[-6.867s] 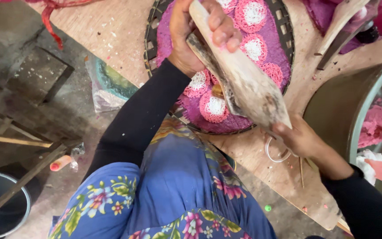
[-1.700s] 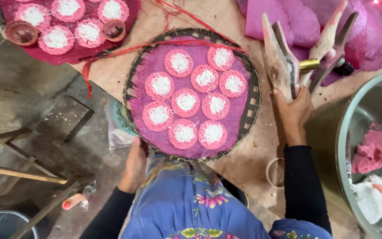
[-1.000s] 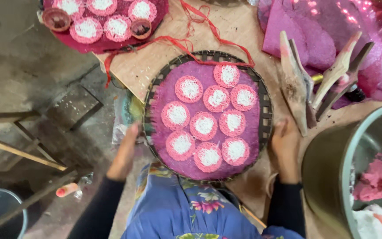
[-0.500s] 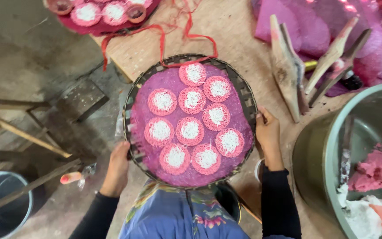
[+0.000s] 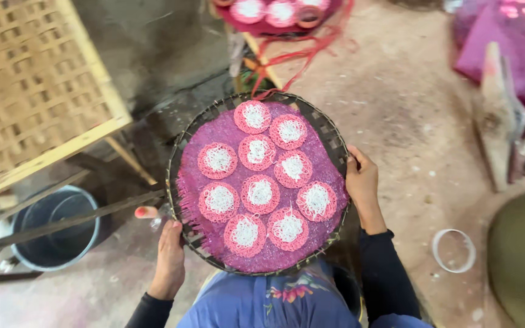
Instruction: The person applies a pink paste onto circular bases using wooden tools and by hand, then organizes the finished items onto trays.
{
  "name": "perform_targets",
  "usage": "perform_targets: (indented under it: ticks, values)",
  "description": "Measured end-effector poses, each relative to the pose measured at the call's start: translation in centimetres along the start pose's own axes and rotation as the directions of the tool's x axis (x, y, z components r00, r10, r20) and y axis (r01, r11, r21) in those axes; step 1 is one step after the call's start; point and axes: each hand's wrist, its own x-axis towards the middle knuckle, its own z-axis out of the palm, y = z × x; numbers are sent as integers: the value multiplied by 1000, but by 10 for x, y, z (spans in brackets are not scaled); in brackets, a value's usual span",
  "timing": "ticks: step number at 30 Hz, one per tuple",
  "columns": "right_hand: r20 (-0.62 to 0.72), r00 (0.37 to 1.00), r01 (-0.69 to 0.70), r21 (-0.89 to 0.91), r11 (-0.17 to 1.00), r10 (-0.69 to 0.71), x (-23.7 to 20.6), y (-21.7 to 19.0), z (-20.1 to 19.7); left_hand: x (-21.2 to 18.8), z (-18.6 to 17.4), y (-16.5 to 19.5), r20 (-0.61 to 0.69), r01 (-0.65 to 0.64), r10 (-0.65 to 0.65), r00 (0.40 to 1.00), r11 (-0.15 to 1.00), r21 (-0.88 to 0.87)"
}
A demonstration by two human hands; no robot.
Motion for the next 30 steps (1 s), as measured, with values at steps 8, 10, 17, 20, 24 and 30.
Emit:
perform_targets:
  ticks: [8, 10, 17, 20, 24, 30]
  values:
    - [88, 994, 81, -138, 987, -69, -42, -21, 79, -4, -99, -24, -95, 51, -44, 994, 996, 70]
    - [82, 995, 69, -175, 982, -56, -51, -21, 90, -2, -109, -29, -121, 65, -48, 991, 988, 142]
    - [-14, 971, -238, -155, 959, 239, -68, -47, 70, 10, -101, -4, -31, -54, 60, 998, 986, 160]
    - [-89, 963, 243, -131, 961, -256, -51, -68, 46, 22, -80, 17, 40, -93, 89, 995, 987, 128]
    - [-150, 985, 77, -73, 994, -87, -9, -88, 17, 57, -43, 42, 164, -211, 193, 967, 973, 98]
    - [-202, 967, 140, -101, 985, -158, 93, -91, -4, 173, 43, 104, 350, -655, 568, 745, 722, 223]
